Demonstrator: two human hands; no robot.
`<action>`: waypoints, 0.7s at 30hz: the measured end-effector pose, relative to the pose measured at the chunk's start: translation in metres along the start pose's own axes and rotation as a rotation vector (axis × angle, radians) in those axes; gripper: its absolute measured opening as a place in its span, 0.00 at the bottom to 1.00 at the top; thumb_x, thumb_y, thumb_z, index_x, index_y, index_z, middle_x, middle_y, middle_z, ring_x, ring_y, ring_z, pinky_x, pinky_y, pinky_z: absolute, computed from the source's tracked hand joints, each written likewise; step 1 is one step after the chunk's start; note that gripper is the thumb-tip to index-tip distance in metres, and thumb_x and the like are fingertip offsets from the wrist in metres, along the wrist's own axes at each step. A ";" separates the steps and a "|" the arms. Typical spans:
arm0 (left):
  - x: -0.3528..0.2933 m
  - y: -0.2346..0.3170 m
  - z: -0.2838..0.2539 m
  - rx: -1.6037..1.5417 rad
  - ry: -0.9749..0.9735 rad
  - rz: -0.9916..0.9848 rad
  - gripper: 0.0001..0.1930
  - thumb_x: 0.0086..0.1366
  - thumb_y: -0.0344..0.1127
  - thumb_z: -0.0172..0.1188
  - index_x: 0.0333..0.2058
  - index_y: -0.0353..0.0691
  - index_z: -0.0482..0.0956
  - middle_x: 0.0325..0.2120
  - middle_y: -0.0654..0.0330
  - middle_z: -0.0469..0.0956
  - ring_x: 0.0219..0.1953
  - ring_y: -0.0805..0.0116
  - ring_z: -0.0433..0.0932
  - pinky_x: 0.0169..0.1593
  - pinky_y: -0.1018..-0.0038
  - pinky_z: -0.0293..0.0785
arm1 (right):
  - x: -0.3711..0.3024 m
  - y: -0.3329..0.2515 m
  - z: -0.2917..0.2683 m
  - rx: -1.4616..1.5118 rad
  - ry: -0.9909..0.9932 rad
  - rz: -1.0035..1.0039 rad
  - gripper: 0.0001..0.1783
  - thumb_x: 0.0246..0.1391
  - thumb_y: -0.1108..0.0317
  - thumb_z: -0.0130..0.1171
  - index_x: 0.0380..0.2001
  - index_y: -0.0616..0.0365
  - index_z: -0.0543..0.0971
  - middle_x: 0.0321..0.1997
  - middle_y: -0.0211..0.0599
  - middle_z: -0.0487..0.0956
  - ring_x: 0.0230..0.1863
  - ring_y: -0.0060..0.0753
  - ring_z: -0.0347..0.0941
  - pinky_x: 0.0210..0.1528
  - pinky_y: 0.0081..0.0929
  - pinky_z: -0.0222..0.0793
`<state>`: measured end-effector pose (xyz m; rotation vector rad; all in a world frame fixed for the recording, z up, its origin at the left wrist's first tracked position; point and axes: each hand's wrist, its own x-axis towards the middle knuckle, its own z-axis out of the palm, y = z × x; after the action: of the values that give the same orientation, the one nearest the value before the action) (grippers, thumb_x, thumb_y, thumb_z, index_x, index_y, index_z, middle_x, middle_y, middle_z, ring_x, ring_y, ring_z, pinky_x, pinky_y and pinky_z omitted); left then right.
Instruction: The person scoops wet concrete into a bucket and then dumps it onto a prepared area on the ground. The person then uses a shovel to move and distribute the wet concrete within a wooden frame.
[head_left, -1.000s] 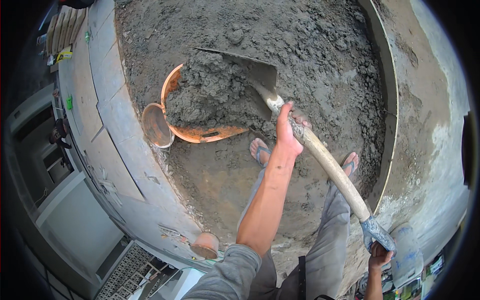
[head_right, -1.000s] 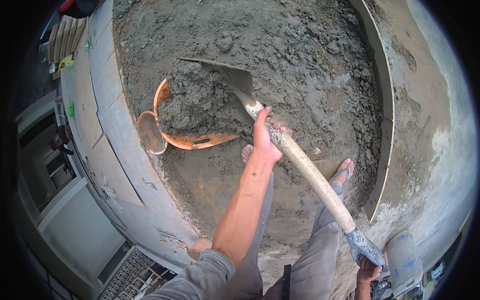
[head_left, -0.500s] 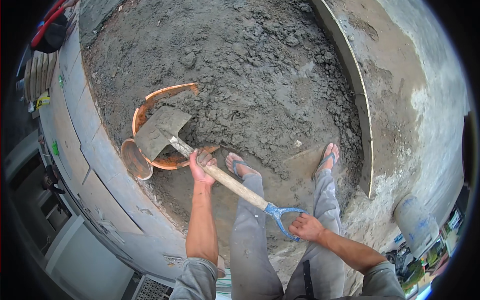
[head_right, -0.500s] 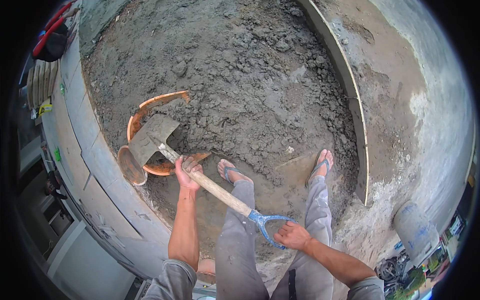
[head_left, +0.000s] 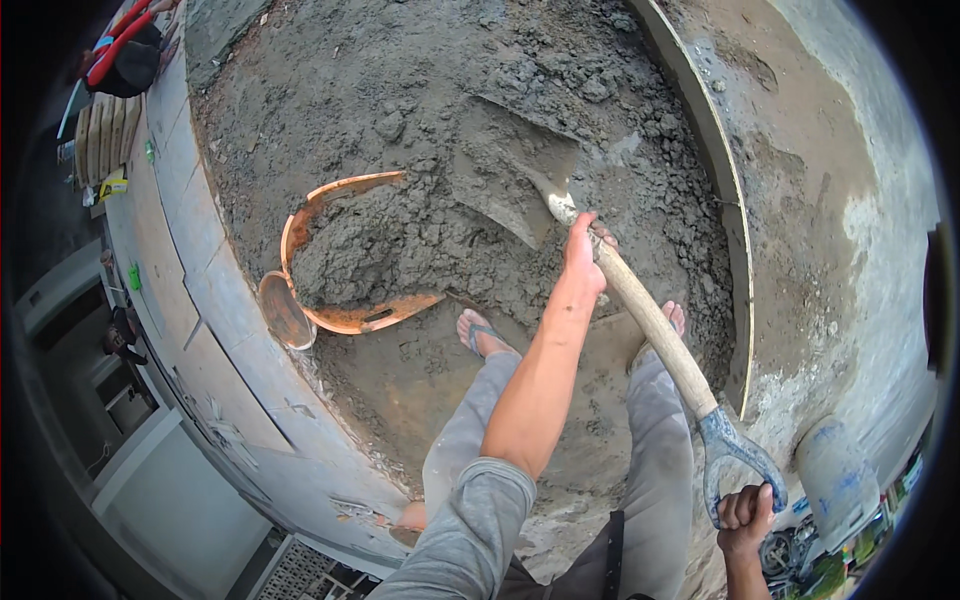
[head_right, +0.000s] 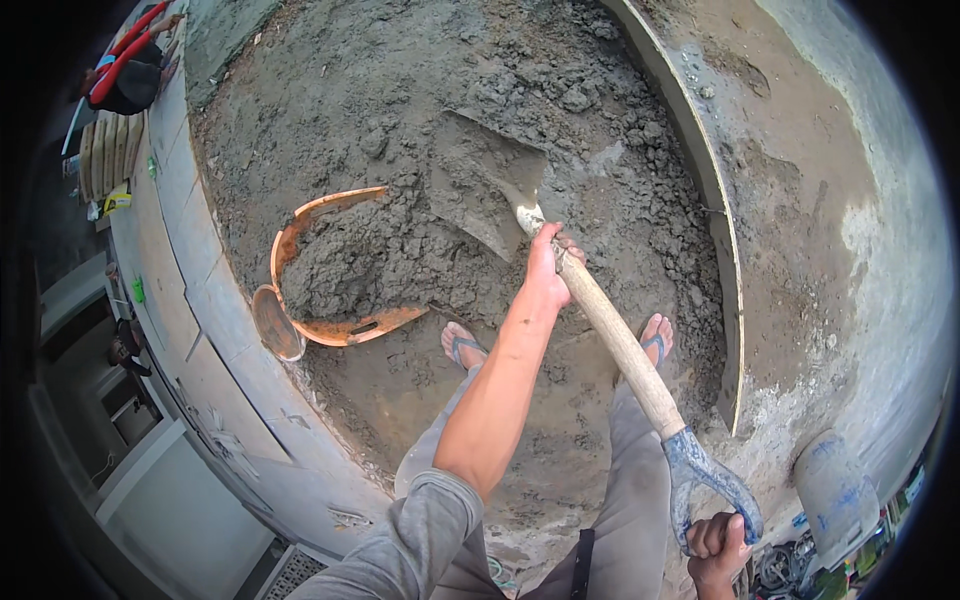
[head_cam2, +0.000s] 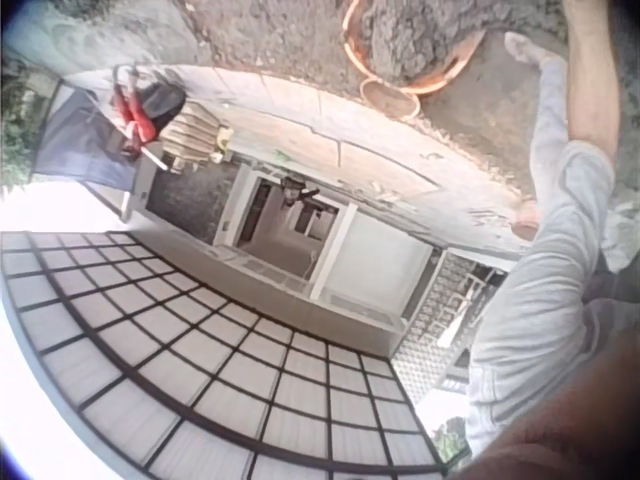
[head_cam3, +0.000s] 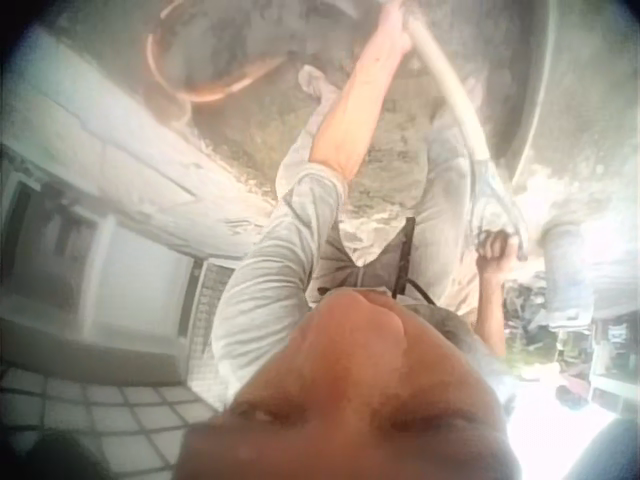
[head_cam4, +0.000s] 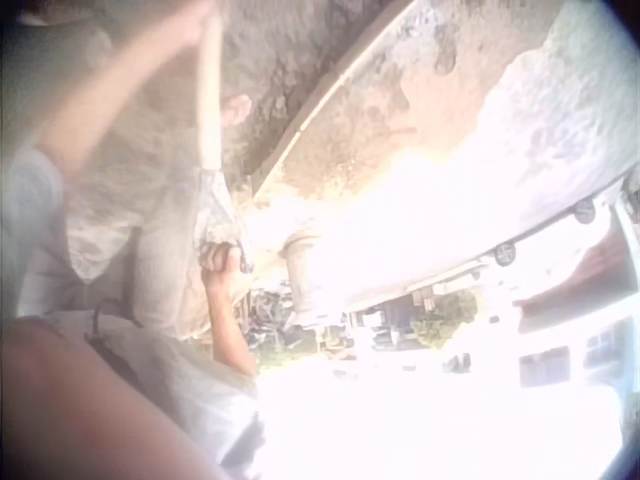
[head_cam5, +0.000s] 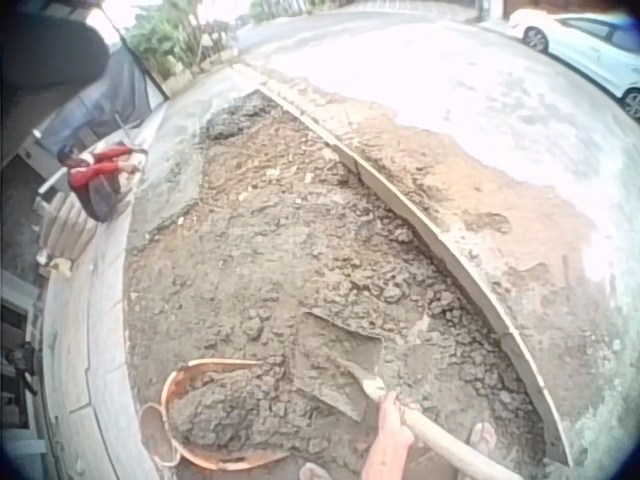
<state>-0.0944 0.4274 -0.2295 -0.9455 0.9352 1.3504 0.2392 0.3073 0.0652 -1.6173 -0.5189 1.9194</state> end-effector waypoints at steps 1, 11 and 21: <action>0.017 0.010 -0.001 0.013 -0.015 -0.003 0.09 0.57 0.35 0.55 0.23 0.48 0.64 0.13 0.68 0.64 0.14 0.75 0.64 0.18 0.78 0.67 | 0.011 0.000 0.014 0.047 0.002 0.009 0.29 0.62 0.49 0.43 0.09 0.45 0.54 0.06 0.19 0.48 0.06 0.17 0.44 0.10 0.20 0.43; 0.084 0.283 -0.047 0.419 0.099 0.368 0.10 0.63 0.36 0.51 0.26 0.43 0.62 0.16 0.65 0.64 0.14 0.73 0.63 0.17 0.78 0.67 | 0.171 0.154 0.281 0.242 0.217 0.186 0.27 0.59 0.50 0.49 0.10 0.46 0.56 0.06 0.20 0.51 0.06 0.17 0.46 0.13 0.20 0.50; -0.037 0.269 -0.036 0.406 0.031 0.487 0.11 0.63 0.37 0.52 0.23 0.46 0.62 0.15 0.68 0.62 0.17 0.76 0.63 0.21 0.79 0.68 | 0.141 0.194 0.222 0.376 -0.060 0.127 0.31 0.57 0.45 0.48 0.07 0.47 0.54 0.06 0.21 0.50 0.07 0.20 0.47 0.15 0.23 0.52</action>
<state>-0.3637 0.3813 -0.2102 -0.4396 1.4617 1.4650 -0.0266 0.2649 -0.1195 -1.3786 -0.0688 2.0171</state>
